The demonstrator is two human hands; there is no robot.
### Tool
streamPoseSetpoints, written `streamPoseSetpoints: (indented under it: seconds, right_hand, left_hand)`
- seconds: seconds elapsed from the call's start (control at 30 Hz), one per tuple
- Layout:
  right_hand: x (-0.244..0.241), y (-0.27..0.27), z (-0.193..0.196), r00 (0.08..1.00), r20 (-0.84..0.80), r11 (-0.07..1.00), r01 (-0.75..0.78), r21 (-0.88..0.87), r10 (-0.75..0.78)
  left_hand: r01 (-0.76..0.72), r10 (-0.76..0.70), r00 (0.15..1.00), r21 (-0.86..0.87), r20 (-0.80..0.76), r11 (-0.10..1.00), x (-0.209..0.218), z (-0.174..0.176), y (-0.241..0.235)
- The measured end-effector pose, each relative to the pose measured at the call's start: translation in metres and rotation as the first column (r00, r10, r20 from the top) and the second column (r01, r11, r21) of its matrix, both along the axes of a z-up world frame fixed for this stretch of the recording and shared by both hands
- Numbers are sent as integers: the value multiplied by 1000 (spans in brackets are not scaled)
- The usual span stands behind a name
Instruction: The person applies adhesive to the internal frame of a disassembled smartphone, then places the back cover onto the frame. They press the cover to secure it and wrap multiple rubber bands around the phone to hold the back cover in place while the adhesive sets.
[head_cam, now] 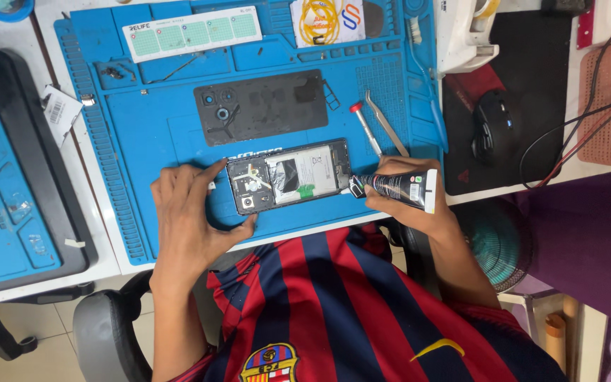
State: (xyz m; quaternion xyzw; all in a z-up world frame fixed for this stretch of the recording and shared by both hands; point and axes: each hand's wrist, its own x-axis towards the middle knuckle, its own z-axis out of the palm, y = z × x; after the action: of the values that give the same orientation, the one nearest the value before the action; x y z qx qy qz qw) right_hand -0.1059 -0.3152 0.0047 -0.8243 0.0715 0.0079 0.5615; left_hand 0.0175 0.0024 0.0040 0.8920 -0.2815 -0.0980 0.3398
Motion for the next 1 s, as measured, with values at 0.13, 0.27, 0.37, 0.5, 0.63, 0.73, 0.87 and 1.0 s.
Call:
streamPoseSetpoints:
  seconds: [0.13,0.27,0.37,0.5,0.63,0.73,0.87,1.0]
  right_hand:
    - [-1,-2,1,1000,0,1000,0,21,0]
    - [-1,-3,2,1000,1,1000,0,-28,0]
    - [-1,-5,3,1000,5,1000,-4,-26,4]
    - [0,-7,4,999,31,1000,-15,-6,15]
    - [-2,-9,5,1000,7,1000,3,-3,-3]
    - [-2,-11,5,1000,-9,1000,15,2,-15]
    - [-3,-14,4,1000,-13,999,11,-51,-11]
    - [-4,-16,2,1000,-14,998,3,-58,-4]
  left_hand:
    - [-1,1,1000,-2,-3,1000,0,0,0]
    - [-3,3,1000,13,-16,1000,1,-1,0]
    - [-4,4,1000,17,-16,1000,0,-1,0]
    - [-4,5,1000,10,-17,1000,0,-2,0]
    - [-3,3,1000,9,-18,1000,0,-2,0]
    - [-6,6,1000,14,-23,1000,1,-2,0]
    - [-7,7,1000,16,-28,1000,1,-2,0]
    - [-7,7,1000,15,-23,1000,0,-1,0]
